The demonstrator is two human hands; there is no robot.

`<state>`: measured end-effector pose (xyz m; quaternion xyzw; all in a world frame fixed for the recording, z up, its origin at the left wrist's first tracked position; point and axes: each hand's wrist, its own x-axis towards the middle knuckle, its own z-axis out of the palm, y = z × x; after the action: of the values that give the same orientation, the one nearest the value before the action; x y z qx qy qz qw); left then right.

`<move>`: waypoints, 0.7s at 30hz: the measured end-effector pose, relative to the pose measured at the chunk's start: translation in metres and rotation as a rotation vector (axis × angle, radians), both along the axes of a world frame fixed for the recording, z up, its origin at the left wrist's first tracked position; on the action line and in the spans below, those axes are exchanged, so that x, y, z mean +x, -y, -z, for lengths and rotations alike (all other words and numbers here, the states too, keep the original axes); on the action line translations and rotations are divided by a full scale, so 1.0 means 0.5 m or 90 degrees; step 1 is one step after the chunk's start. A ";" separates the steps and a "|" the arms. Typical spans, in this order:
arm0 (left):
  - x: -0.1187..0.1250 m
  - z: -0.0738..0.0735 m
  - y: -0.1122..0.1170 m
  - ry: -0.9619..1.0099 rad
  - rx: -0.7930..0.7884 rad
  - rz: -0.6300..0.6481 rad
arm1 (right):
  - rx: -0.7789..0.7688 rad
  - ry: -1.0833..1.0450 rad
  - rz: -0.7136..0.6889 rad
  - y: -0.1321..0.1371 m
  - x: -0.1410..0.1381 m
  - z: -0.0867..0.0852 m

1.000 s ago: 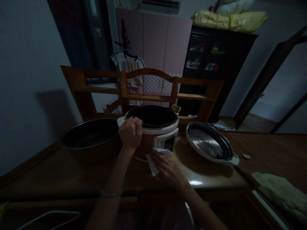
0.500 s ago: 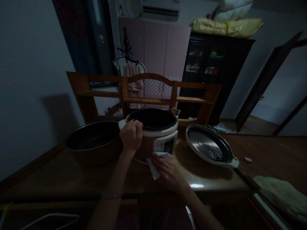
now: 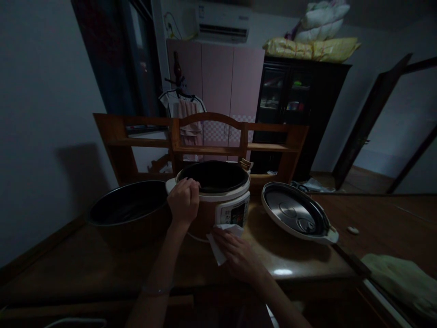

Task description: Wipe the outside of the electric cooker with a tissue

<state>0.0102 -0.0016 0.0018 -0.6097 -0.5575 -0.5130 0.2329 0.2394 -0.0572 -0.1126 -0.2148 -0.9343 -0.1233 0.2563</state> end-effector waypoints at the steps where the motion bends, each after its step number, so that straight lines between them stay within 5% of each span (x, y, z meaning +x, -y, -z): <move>1: -0.001 0.001 0.000 0.002 0.002 0.000 | -0.002 0.002 0.002 0.000 0.000 0.001; 14: -0.003 0.002 -0.003 0.002 0.009 0.010 | -0.021 0.018 0.006 -0.001 0.006 0.007; 21: 0.019 -0.032 0.028 -0.049 -0.017 0.013 | -0.058 0.015 -0.005 0.012 0.020 0.011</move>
<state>0.0198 -0.0158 0.0176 -0.6380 -0.5483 -0.4839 0.2409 0.2494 -0.0634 -0.1179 -0.2210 -0.9428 -0.0824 0.2355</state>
